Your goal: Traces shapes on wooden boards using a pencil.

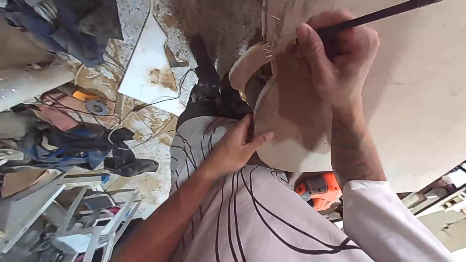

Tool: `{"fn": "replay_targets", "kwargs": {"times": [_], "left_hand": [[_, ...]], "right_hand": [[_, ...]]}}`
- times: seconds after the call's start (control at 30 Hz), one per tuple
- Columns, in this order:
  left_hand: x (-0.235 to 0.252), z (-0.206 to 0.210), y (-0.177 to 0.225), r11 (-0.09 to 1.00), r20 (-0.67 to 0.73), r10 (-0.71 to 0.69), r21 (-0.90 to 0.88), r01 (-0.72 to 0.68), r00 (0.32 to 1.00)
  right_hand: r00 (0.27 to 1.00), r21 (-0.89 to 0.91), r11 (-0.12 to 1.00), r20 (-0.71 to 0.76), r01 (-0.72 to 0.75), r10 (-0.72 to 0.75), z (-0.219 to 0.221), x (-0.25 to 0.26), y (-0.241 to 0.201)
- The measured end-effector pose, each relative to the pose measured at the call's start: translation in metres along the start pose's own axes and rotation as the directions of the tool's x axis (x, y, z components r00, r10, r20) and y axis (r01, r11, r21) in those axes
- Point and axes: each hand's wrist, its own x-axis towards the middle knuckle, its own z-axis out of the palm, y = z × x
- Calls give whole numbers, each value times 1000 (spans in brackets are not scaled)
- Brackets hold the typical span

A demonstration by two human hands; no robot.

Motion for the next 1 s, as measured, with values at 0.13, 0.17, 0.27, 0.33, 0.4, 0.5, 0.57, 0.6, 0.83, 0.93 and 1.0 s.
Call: {"fn": "replay_targets", "kwargs": {"times": [0.13,0.17,0.27,0.33,0.4,0.5,0.57,0.6,0.83,0.93,1.0], "left_hand": [[0,0,0,1000,7,4,-7,-4,1000],[0,-1,0,1000,8,5,-7,-5,1000],[1,0,0,1000,-4,-1,1,1,1000],[0,1,1,1000,-12,-14,8,14,1000],[0,1,1,1000,-14,-10,0,10,1000],[-1,2,0,1000,-22,-2,-11,1,1000],[0,2,-2,1000,-24,10,-12,-11,1000],[-1,3,-3,1000,-24,16,-13,-17,1000],[-4,6,-8,995,-78,97,3,-97,992],[-4,9,-10,996,-112,89,34,-86,990],[-5,11,-13,995,-120,93,33,-90,988]], "right_hand": [[1000,-37,999,17,10,-9,1,-2,2],[1000,-53,998,16,13,-12,1,-2,2],[1000,-66,998,-23,-4,2,1,-3,4],[999,-51,999,-30,-17,16,0,-5,4],[1000,-43,999,-12,-15,15,-2,-5,5],[1000,-43,999,22,11,-10,-4,-5,5],[999,-68,998,30,19,-17,-3,-5,7],[1000,-77,997,22,13,-11,-3,-7,7],[994,277,957,-87,86,-64,-25,-47,4],[997,170,982,-11,82,-81,-39,-82,11],[994,63,992,34,105,-107,-37,-87,16]]}}
